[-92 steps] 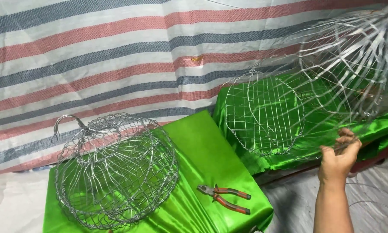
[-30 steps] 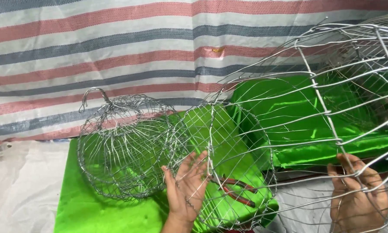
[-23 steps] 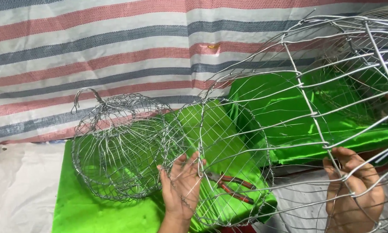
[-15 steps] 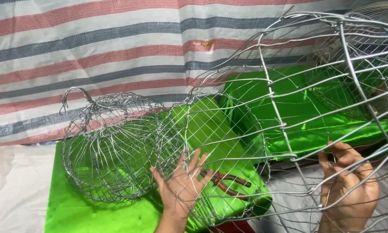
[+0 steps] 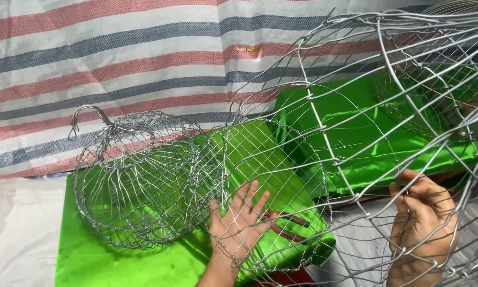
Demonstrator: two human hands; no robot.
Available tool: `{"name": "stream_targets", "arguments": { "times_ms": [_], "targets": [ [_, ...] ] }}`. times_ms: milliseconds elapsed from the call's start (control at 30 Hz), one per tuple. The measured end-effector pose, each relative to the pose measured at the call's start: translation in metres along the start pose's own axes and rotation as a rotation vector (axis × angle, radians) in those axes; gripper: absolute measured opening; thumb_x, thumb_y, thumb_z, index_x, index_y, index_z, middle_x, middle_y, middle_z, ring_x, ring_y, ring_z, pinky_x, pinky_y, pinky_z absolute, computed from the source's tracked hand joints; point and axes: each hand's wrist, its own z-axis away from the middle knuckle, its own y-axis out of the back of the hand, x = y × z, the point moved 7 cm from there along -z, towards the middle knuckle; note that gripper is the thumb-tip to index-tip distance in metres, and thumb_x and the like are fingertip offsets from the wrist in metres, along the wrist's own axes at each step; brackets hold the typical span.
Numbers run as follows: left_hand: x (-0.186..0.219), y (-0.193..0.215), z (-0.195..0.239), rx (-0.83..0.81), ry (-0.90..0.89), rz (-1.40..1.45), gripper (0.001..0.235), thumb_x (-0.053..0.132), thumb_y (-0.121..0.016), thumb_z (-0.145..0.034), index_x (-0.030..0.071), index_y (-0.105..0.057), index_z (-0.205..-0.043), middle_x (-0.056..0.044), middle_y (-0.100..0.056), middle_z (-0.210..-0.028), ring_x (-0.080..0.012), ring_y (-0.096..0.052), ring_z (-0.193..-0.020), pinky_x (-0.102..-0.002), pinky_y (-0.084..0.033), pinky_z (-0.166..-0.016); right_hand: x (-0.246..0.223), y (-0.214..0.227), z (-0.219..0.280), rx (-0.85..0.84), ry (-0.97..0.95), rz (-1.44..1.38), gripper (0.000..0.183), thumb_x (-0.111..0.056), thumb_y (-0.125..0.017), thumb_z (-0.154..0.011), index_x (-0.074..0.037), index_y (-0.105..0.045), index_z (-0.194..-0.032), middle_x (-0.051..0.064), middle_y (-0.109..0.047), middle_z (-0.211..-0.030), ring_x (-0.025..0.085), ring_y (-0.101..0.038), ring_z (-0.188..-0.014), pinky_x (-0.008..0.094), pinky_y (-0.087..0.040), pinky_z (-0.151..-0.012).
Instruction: Adjusting the wire spacing and overall structure of a wire birdcage using hands and pliers.
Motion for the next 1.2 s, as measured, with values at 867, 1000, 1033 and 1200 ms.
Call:
{"name": "stream_targets", "arguments": {
  "times_ms": [867, 1000, 1033, 1200],
  "targets": [
    [0.015, -0.027, 0.008, 0.140, -0.162, -0.213, 0.110, 0.043, -0.092, -0.079, 0.011, -0.020, -0.155, -0.027, -0.036, -0.155, -0.0407, -0.045, -0.137, -0.058, -0.040, -0.114, -0.008, -0.002, 0.013, 0.034, -0.090, 0.000, 0.025, -0.002, -0.056, -0.082, -0.017, -0.057, -0.102, 0.005, -0.068, -0.130, 0.015, -0.072, -0.130, 0.015, -0.066, -0.088],
    [0.011, -0.024, 0.012, 0.029, -0.112, -0.091, 0.137, 0.077, -0.079, -0.068, 0.013, -0.003, -0.162, -0.022, -0.007, -0.169, -0.0417, -0.020, -0.153, -0.067, -0.024, -0.119, 0.004, 0.007, 0.004, -0.010, -0.028, -0.128, 0.030, 0.001, -0.055, -0.071, -0.014, -0.060, -0.097, 0.010, -0.067, -0.123, 0.024, -0.071, -0.124, 0.034, -0.066, -0.097],
    [0.010, -0.020, 0.014, 0.001, -0.103, -0.035, 0.144, 0.087, -0.072, -0.066, 0.015, 0.005, -0.164, -0.021, 0.001, -0.171, -0.0435, -0.011, -0.156, -0.071, -0.014, -0.119, 0.003, 0.008, 0.004, -0.008, -0.003, -0.130, 0.032, 0.004, -0.056, -0.069, -0.013, -0.061, -0.096, 0.013, -0.066, -0.122, 0.026, -0.071, -0.124, 0.034, -0.067, -0.094],
    [-0.003, 0.014, 0.008, -0.059, -0.002, -0.095, 0.129, 0.102, -0.043, -0.076, 0.015, -0.010, -0.164, -0.023, -0.008, -0.169, -0.0378, -0.013, -0.157, -0.063, -0.007, -0.125, 0.008, 0.011, -0.001, -0.073, -0.023, -0.166, 0.026, 0.002, -0.058, -0.073, -0.013, -0.058, -0.094, 0.011, -0.064, -0.124, 0.022, -0.068, -0.125, 0.034, -0.066, -0.103]
  ]
}}
